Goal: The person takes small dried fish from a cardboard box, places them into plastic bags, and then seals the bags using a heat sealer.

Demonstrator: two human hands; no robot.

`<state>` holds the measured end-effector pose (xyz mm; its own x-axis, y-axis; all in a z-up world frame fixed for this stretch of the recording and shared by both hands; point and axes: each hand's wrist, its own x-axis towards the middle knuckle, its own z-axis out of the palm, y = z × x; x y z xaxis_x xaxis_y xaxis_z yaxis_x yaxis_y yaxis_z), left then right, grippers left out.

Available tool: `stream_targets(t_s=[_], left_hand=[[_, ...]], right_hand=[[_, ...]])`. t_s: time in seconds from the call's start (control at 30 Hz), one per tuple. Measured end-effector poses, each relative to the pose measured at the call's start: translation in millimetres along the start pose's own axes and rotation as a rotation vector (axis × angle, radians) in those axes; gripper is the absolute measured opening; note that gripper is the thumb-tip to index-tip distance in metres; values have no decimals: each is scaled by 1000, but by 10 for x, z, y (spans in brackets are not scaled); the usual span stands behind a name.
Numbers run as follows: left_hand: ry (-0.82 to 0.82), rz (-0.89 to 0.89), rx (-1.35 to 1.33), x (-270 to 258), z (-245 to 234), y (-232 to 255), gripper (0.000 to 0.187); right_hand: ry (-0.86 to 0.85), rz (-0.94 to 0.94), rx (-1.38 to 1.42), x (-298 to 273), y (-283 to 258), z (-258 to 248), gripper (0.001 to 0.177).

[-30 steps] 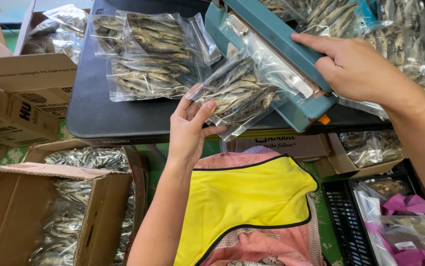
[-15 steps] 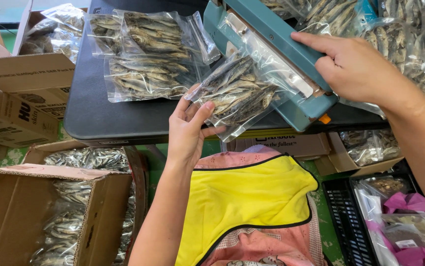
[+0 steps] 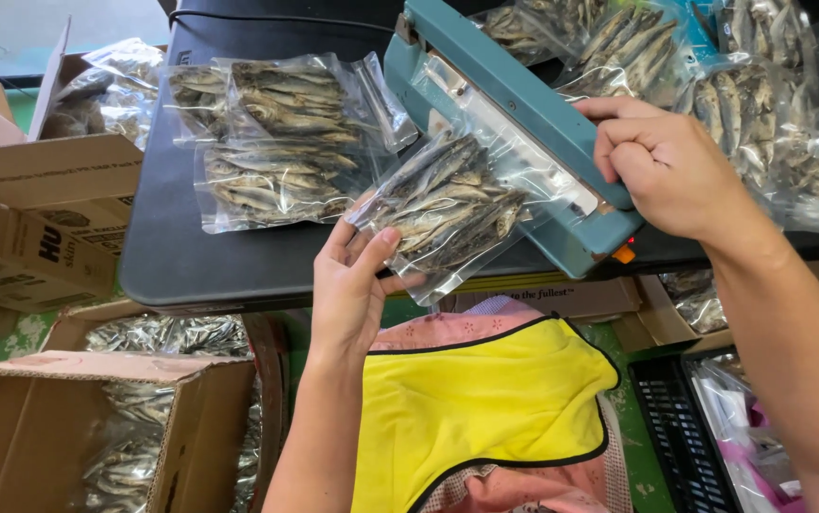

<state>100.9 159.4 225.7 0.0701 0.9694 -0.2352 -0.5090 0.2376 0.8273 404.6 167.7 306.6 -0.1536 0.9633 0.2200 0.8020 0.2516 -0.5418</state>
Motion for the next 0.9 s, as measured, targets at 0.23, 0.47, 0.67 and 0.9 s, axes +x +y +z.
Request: stream_targets(t_s=[0.23, 0.47, 0.67, 0.9], left_hand=[[-12, 16, -31, 17, -33, -42, 64], [8, 3, -49, 44, -52, -77, 58], [-123, 116, -151, 267, -321, -347, 57], [-147, 113, -161, 460, -487, -508, 56]], right_hand=[[96, -44, 54, -34, 88, 78, 34], [235, -82, 166, -74, 112, 176, 31], [347, -105, 317, -96, 129, 260, 25], [314, -132, 233, -96, 41, 140, 24]])
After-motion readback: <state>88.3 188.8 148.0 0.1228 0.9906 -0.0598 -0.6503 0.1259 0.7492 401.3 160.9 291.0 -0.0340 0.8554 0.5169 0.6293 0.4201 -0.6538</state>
